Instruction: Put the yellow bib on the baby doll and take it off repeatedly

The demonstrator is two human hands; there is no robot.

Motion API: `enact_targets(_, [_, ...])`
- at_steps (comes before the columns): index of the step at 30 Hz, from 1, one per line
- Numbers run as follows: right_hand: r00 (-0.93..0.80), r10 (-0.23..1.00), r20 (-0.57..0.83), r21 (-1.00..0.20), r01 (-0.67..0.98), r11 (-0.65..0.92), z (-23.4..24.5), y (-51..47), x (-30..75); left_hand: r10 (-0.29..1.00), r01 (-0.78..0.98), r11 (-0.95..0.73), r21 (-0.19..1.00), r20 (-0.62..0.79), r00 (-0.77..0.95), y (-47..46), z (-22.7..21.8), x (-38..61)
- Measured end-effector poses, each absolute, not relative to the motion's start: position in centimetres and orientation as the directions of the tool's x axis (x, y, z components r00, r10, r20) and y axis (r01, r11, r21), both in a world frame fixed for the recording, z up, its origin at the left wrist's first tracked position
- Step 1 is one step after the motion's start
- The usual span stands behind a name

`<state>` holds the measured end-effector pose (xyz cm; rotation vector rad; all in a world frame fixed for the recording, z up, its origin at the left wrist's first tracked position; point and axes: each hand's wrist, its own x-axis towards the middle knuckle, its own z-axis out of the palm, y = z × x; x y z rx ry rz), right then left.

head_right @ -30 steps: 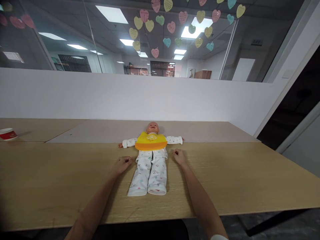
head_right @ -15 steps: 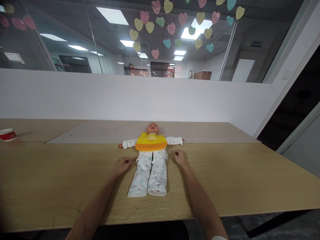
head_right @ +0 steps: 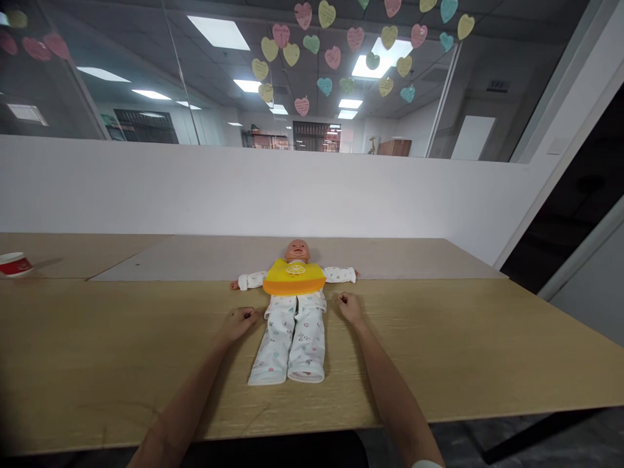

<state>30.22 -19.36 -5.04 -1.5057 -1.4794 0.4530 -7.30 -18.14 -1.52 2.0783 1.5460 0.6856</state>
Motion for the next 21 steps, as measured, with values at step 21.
enact_targets(21, [0.2,0.922,0.332,-0.801,0.576,0.164,-4.79,-19.55,30.11,0.963,0.714,-0.254,0.652,0.101,0.251,-18.31,-1.21,-7.22])
